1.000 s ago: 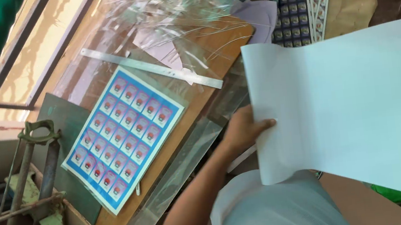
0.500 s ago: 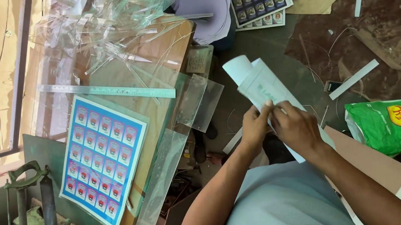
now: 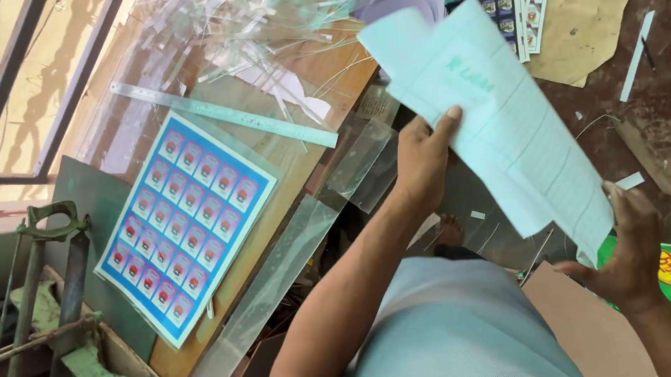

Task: Cutting, aligning, and preparing printed ID cards with plastic lamination sheets.

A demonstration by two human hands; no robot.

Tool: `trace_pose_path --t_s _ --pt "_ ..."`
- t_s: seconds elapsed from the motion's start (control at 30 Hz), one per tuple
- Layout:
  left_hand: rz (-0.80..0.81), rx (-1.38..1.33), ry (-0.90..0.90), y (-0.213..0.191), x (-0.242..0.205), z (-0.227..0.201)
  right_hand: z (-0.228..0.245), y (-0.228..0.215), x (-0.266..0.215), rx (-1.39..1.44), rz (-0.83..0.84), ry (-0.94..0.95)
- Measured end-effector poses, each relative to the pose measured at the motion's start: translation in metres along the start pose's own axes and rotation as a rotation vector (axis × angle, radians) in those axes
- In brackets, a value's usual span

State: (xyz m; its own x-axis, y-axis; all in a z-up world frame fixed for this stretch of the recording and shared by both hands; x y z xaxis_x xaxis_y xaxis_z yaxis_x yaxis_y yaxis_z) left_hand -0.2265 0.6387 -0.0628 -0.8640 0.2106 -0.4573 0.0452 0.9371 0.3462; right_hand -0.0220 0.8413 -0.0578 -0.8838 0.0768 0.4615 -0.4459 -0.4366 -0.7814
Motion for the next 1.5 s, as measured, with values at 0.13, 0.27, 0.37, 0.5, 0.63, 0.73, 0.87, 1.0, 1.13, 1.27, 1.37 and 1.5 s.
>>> trace_pose_path --t_s 0.13,0.27,0.37,0.5,0.63,0.73,0.87,1.0,1.13,1.27,1.37,1.5 --pt "0.103 -0.051 0.022 0.001 -0.008 -0.033 0.044 0.011 0.032 -0.201 -0.242 -0.073" --pt "0.231 -0.104 0.029 -0.006 -0.005 -0.057 0.049 0.022 0.034 -0.16 -0.351 0.073" --pt "0.329 -0.106 0.001 -0.009 -0.01 -0.089 0.028 0.02 0.03 -0.17 -0.389 0.114" --pt "0.355 0.032 0.065 -0.035 0.001 -0.099 -0.011 0.012 0.065 0.122 -0.455 0.388" --pt "0.168 0.099 0.32 -0.098 0.03 -0.08 -0.048 0.038 0.137 0.528 -0.355 0.588" --pt "-0.273 0.502 0.459 -0.144 0.012 -0.076 -0.103 0.09 0.178 0.228 -0.443 0.22" --pt "-0.667 0.81 0.349 -0.181 -0.002 -0.032 -0.179 0.196 0.224 -0.025 -0.291 0.271" --pt "-0.709 1.204 0.278 -0.181 -0.012 -0.003 -0.18 0.284 0.279 -0.014 -0.104 0.088" --pt "-0.701 1.325 0.134 -0.17 -0.011 0.014 -0.177 0.353 0.302 -0.012 -0.011 -0.01" --pt "-0.639 1.305 -0.039 -0.168 -0.007 0.025 -0.172 0.407 0.303 -0.048 0.213 -0.142" --pt "-0.615 1.308 -0.061 -0.172 -0.007 0.025 -0.167 0.432 0.305 -0.047 0.287 -0.199" --pt "-0.627 1.293 -0.088 -0.179 -0.014 0.019 -0.152 0.436 0.331 -0.032 0.276 -0.209"
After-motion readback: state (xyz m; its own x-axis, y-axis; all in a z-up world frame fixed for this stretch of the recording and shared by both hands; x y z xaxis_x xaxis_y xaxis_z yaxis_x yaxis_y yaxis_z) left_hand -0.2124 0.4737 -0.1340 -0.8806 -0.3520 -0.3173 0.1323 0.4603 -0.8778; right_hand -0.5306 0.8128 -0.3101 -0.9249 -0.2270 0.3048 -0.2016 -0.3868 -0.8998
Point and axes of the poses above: each hand's wrist, its own x-axis towards the middle knuckle, its own y-axis out of the palm, z = x × y, the point moved 3 cm from there along x, towards the middle knuckle, and after that the axes turned 5 degrees about -x, right-handed, at the moved point
